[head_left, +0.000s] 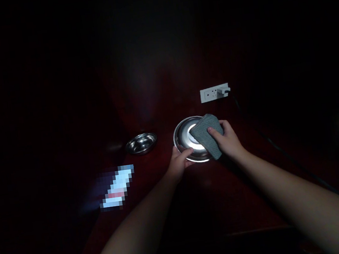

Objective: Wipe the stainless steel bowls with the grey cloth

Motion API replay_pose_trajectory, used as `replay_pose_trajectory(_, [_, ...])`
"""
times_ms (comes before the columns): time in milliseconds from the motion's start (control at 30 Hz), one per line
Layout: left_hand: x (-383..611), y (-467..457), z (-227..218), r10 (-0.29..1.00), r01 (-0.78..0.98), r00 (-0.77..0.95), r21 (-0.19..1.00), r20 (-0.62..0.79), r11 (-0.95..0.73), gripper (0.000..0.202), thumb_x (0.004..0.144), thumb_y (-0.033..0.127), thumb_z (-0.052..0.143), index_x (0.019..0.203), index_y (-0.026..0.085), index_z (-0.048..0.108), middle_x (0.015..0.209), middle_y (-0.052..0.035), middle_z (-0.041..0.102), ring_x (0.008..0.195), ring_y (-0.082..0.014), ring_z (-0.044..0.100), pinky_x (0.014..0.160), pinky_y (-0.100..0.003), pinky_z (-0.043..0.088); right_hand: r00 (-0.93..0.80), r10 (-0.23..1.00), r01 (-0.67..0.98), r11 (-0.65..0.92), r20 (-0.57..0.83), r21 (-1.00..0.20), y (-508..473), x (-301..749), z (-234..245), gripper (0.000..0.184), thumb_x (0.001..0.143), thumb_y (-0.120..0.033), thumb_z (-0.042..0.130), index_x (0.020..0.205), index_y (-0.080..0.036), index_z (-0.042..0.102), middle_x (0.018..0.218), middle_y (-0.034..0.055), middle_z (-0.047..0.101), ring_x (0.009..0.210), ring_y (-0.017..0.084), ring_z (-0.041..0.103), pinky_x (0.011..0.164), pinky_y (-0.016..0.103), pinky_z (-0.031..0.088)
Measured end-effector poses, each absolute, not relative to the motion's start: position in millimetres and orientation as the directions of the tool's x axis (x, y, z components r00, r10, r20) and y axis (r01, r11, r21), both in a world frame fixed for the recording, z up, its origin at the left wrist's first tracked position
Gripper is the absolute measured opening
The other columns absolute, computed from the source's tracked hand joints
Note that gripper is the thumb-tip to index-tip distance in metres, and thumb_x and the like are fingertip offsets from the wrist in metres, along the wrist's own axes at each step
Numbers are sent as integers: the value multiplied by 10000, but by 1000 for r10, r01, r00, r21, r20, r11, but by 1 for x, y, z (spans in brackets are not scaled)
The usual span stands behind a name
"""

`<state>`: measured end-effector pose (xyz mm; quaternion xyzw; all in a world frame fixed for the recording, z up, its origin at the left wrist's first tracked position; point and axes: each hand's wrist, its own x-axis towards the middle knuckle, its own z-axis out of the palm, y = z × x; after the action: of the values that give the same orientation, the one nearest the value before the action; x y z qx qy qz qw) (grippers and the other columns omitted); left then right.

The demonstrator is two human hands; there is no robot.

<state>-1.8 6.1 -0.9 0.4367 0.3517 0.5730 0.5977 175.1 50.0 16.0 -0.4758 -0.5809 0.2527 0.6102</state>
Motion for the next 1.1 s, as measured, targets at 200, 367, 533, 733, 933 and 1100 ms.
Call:
replay_pose_trajectory(200, [-3,9,-4,991,-381,94,923,92,-49,513,657,283,697,1113,240,467,1135,-84,590,952,-236,612,759,-433,529,200,855,250,427,478,-869,51,175,15,533,654,-597,597,1010,-210,507,938,53,600,839,223,567,750,383,452])
replay_pose_trajectory(367, [-3,9,-1,993,-393,76,918,85,-48,517,649,268,696,1112,231,468,1112,-82,593,935,-232,617,770,-448,521,188,856,253,431,481,-866,51,175,14,521,659,-599,591,995,-211,509,927,48,600,828,217,564,747,379,452])
replay_pose_trajectory(533, [-3,8,3,995,-425,73,905,66,-29,555,633,235,697,1134,226,456,1083,-80,608,921,-228,619,771,-423,517,183,862,232,429,472,-873,52,175,13,507,665,-589,598,993,-214,504,917,50,603,828,224,570,738,372,453])
replay_pose_trajectory(733, [-4,9,1,994,-396,63,916,90,-58,529,638,257,696,1116,223,474,1076,-69,614,916,-216,617,770,-380,508,171,867,231,426,467,-875,52,175,14,495,668,-589,597,972,-207,515,893,43,595,811,219,567,727,364,447])
replay_pose_trajectory(933, [-7,13,-3,997,-371,-2,925,83,-78,517,627,287,702,1102,218,512,1015,-50,639,866,-203,621,750,-348,493,131,887,211,412,443,-886,46,175,18,451,686,-567,591,943,-203,522,852,36,601,777,208,565,693,343,445])
replay_pose_trajectory(1100, [-10,17,-4,994,-346,-51,933,93,-105,451,625,278,694,1043,177,558,964,-52,654,869,-201,614,817,-359,461,94,910,193,382,405,-904,46,176,19,431,687,-563,590,913,-199,542,805,21,601,737,194,561,669,329,437])
